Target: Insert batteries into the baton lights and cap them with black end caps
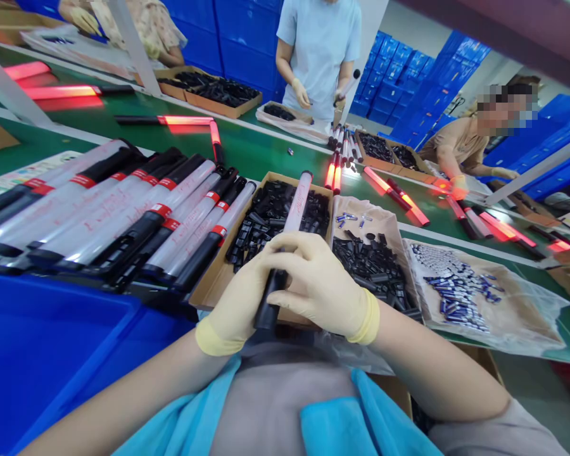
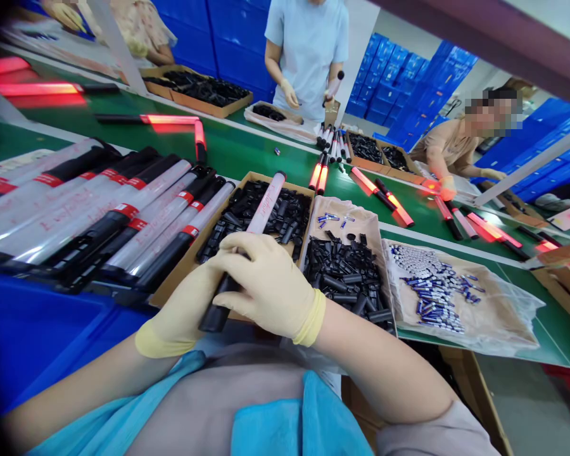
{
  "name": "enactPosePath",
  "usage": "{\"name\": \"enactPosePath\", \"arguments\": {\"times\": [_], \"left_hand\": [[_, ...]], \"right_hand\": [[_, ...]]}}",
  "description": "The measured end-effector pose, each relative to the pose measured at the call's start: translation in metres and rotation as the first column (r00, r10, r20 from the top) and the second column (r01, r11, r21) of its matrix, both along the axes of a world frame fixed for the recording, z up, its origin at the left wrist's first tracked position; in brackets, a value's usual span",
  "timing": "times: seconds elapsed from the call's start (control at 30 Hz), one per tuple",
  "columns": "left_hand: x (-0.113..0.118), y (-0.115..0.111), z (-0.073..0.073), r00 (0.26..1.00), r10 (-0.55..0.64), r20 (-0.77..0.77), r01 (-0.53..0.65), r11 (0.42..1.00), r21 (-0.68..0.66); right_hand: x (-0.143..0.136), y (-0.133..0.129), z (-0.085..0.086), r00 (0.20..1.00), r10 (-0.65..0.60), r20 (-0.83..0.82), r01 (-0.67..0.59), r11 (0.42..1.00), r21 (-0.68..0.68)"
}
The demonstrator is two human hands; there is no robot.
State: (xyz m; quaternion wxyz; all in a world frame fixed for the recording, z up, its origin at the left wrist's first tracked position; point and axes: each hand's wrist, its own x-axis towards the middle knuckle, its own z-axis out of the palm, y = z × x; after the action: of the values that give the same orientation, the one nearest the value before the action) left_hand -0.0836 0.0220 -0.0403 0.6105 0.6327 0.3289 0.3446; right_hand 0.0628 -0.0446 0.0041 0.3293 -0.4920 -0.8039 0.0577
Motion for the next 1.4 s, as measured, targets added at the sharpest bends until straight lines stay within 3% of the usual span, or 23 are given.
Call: {"name": "enactPosePath", "arguments": {"times": [0.07,0.23,0.3,0.4,0.47,0.53,0.6,0.7,0.77,0.87,0.97,1.03,1.13,1.2,1.27,1.4], "left_hand": [[0.0,-0.002,0.002,1.0,-0.003,0.031,0.006,0.997,-0.077],[0.0,-0.005,0.008,0.985,-0.119,0.123,0.146,0.959,-0.242],[0.0,-0.003,0.008,0.984,-0.128,0.124,0.161,0.936,-0.313],[0.003,0.003,0.005,0.984,-0.107,0.142,0.163,0.86,-0.484],[0.006,0.009,0.003,0.981,-0.092,0.171,0.176,0.794,-0.582],[0.008,0.015,0.003,0.972,-0.079,0.222,0.197,0.789,-0.582],[0.009,0.021,0.005,0.959,-0.04,0.28,0.183,0.843,-0.506],[0.0,0.026,0.007,0.955,0.008,0.296,0.105,0.925,-0.364],[-0.013,0.028,0.006,0.982,-0.001,0.189,0.049,0.968,-0.246],[-0.039,0.031,0.0,0.995,0.051,-0.092,-0.057,0.996,-0.068],[-0.065,0.04,-0.005,0.922,0.229,-0.311,-0.162,0.96,0.227],[-0.08,0.049,-0.005,0.845,0.381,-0.375,-0.158,0.849,0.505],[-0.094,0.066,0.001,0.649,0.622,-0.438,-0.062,0.618,0.784],[-0.097,0.078,0.008,0.469,0.748,-0.469,-0.008,0.535,0.845],[-0.098,0.09,0.012,0.353,0.799,-0.487,0.022,0.514,0.858],[-0.099,0.112,0.012,0.362,0.768,-0.528,0.015,0.562,0.827]], "right_hand": [[-0.001,-0.002,-0.006,0.993,-0.092,-0.078,0.098,0.993,0.066],[0.003,-0.024,-0.009,0.95,-0.229,-0.211,0.261,0.955,0.141],[-0.002,-0.034,-0.009,0.983,-0.153,-0.097,0.168,0.971,0.167],[-0.015,-0.038,-0.018,0.956,0.027,0.292,-0.055,0.995,0.088],[-0.021,-0.03,-0.028,0.886,0.037,0.462,-0.084,0.993,0.082],[-0.016,-0.011,-0.036,0.869,-0.012,0.496,-0.058,0.99,0.125],[0.002,0.016,-0.038,0.891,-0.089,0.445,0.03,0.99,0.138],[0.054,0.066,-0.032,0.898,-0.338,0.281,0.34,0.94,0.045],[0.095,0.1,-0.027,0.855,-0.464,0.231,0.478,0.878,-0.008],[0.154,0.142,-0.03,0.801,-0.549,0.239,0.581,0.809,-0.087],[0.197,0.168,-0.046,0.742,-0.611,0.278,0.666,0.718,-0.2],[0.215,0.178,-0.057,0.707,-0.636,0.309,0.706,0.655,-0.268],[0.228,0.179,-0.063,0.691,-0.639,0.338,0.723,0.615,-0.315],[0.231,0.167,-0.058,0.703,-0.627,0.336,0.711,0.636,-0.3],[0.23,0.144,-0.049,0.722,-0.612,0.322,0.69,0.674,-0.265],[0.22,0.061,-0.034,0.764,-0.585,0.273,0.64,0.742,-0.199]]}}
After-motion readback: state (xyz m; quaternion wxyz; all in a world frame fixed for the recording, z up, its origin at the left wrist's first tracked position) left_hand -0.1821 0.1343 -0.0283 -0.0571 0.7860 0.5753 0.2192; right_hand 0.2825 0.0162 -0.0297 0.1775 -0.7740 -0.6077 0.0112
